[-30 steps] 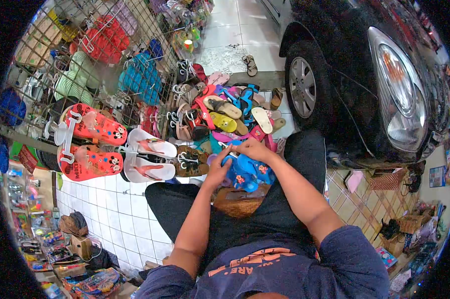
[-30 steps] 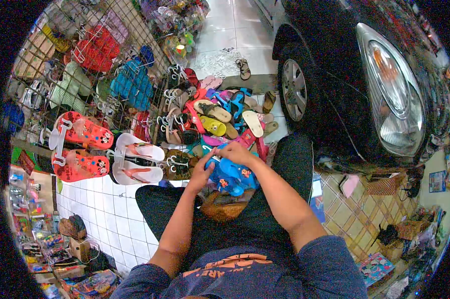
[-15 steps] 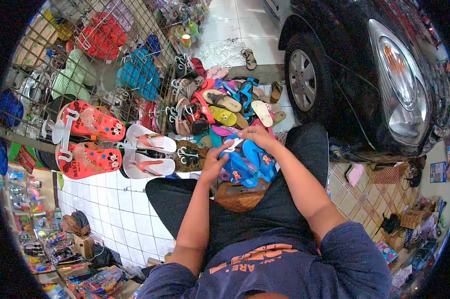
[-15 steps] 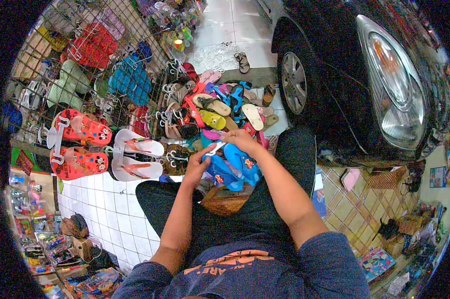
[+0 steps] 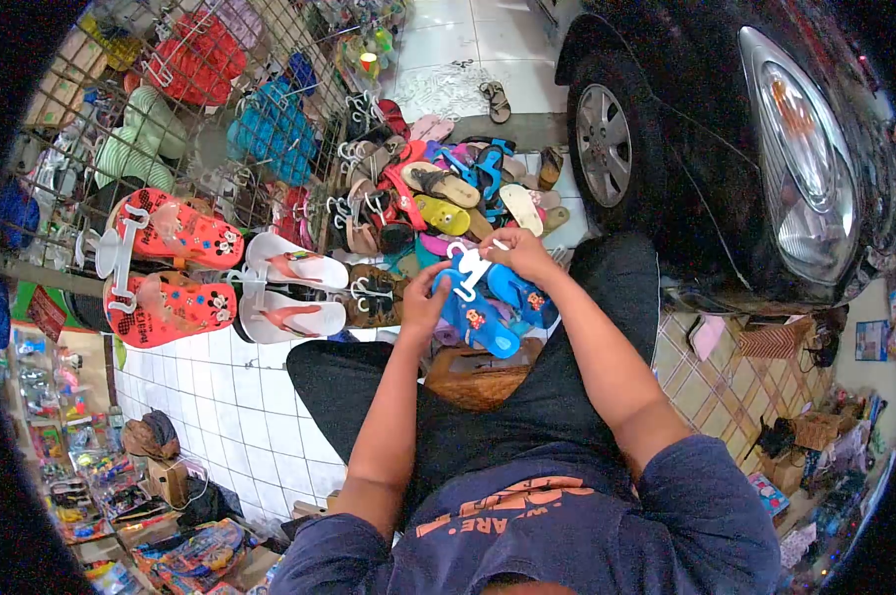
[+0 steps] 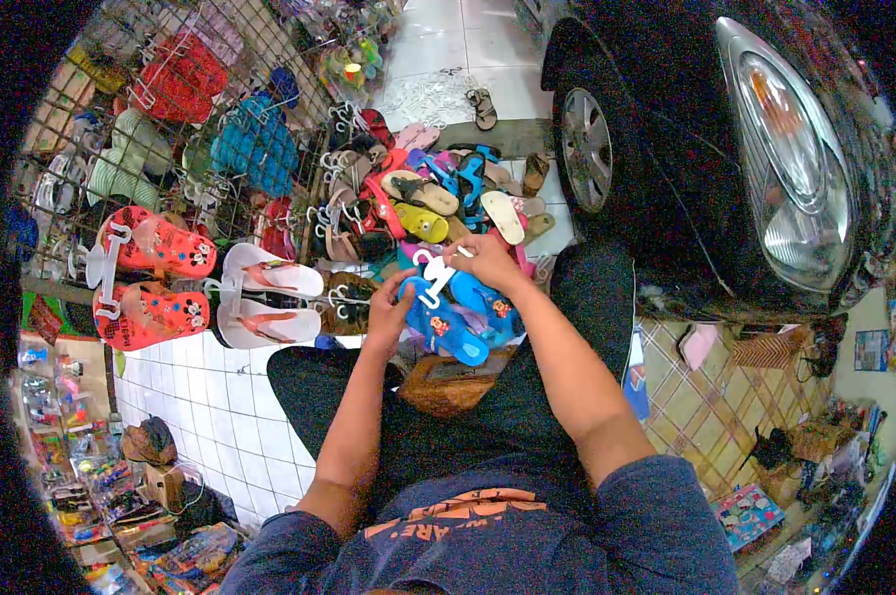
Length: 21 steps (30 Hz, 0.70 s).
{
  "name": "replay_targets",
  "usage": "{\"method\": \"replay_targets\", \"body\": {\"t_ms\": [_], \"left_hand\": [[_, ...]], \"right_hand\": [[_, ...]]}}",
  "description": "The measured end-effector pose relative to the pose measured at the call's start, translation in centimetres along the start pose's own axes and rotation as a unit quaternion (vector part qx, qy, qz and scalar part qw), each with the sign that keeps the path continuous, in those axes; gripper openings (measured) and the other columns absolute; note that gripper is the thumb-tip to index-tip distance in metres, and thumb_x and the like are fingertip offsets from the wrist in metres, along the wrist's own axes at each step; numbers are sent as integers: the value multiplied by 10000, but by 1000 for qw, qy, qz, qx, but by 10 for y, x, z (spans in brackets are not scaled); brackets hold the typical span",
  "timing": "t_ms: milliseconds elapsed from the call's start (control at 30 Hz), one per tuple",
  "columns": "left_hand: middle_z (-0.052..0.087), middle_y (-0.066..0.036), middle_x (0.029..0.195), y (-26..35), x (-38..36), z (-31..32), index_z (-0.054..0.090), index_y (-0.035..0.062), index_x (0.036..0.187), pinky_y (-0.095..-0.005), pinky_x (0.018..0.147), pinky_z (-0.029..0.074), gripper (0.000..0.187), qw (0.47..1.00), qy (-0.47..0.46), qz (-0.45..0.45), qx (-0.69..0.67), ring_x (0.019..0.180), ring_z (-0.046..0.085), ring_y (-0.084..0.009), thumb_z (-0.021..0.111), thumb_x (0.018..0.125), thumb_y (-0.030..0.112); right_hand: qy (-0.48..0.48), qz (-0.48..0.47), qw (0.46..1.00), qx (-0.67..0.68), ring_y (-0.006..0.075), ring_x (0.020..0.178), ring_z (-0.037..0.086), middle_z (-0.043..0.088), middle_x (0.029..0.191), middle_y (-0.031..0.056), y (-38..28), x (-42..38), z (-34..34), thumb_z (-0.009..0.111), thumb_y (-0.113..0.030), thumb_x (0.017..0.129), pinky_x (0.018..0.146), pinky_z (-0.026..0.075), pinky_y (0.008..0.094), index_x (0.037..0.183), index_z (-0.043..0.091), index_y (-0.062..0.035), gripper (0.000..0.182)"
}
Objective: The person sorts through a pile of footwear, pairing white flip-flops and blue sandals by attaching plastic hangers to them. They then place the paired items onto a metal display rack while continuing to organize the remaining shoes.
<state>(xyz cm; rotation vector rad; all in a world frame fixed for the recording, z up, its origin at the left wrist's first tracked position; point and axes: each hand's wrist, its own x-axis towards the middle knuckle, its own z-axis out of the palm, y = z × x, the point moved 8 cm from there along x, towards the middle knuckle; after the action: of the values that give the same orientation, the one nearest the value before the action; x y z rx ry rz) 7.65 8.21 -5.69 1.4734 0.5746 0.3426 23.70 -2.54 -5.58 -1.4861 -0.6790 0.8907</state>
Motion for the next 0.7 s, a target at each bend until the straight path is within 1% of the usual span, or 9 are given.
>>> {"method": "replay_targets", "body": {"t_ms": [67, 167, 200, 267, 300, 367, 467, 633, 700], "left_hand": [[626, -57, 1085, -4, 0, 1, 584, 17, 1168, -253, 861, 435, 345, 1000, -8, -27, -11, 978, 570, -112, 633, 892, 217], [626, -66, 1083, -3, 2, -2, 571, 5, 1177, -254, 867, 434, 372, 999, -9, -39, -18, 986, 569, -115, 638, 890, 232], [626, -66, 1083, -3, 1, -2, 571, 5, 1177, -254, 867, 434, 372, 999, -10, -40, -18, 986, 569, -115, 638, 890, 232], [621, -67, 1096, -2, 0, 3, 552, -2, 1196, -256, 868, 435, 398, 999, -24, -30, -25, 994, 565, -115, 641, 889, 234], [621, -67, 1096, -8, 1, 2, 552, -2, 1196, -256, 868, 435, 398, 999, -25, -31, -25, 994, 565, -115, 641, 889, 234], [625, -55, 1049, -15, 3, 1, 528, 11, 1227, -251, 804, 466, 454, 999, -27, -12, -13, 920, 575, -103, 655, 880, 273], [611, -69, 1107, -15, 1, 3, 531, -4, 1208, -253, 851, 444, 413, 998, -37, -44, -40, 984, 564, -112, 644, 887, 229], [618, -71, 1076, -3, -3, 6, 525, -11, 1206, -242, 814, 458, 414, 998, -30, -51, -28, 948, 571, -102, 648, 885, 219], [622, -71, 1062, -6, -3, 6, 522, -13, 1209, -236, 797, 463, 418, 998, -33, -54, -24, 933, 574, -98, 651, 884, 217]], "right_hand": [[3, 3, 1000, -22, 104, 846, 603, 679, 899, 48, 1, 2, -5, 726, -160, 780, 782, 465, 252, 928, 693, -11, 212], [7, -37, 999, -18, 103, 850, 602, 684, 900, 44, -10, 4, -15, 733, -143, 776, 785, 466, 260, 944, 709, -30, 204], [7, -35, 999, -17, 103, 850, 602, 684, 900, 44, -13, 2, -14, 733, -143, 776, 785, 466, 260, 944, 709, -30, 204], [-39, 20, 999, -14, 107, 866, 602, 685, 910, 48, -11, 0, -4, 736, -149, 775, 799, 466, 267, 945, 707, -33, 208], [-46, 4, 999, 7, 107, 863, 603, 685, 895, 44, -10, 0, 1, 738, -139, 774, 803, 470, 269, 938, 702, -27, 201], [-34, -9, 999, -10, 104, 848, 605, 685, 885, 41, -7, 1, 1, 737, -130, 773, 796, 474, 267, 932, 699, -21, 196], [-27, -21, 999, -16, 101, 835, 606, 683, 873, 39, -8, 1, 1, 738, -124, 772, 789, 478, 268, 920, 697, -17, 188], [-32, -5, 999, -24, 104, 846, 604, 681, 885, 43, -15, -4, 4, 741, -134, 770, 795, 476, 274, 904, 701, -25, 177], [-7, -22, 998, -53, 77, 801, 589, 677, 848, 28, -17, -5, 3, 719, -99, 779, 730, 463, 242, 889, 692, -8, 146]]}}
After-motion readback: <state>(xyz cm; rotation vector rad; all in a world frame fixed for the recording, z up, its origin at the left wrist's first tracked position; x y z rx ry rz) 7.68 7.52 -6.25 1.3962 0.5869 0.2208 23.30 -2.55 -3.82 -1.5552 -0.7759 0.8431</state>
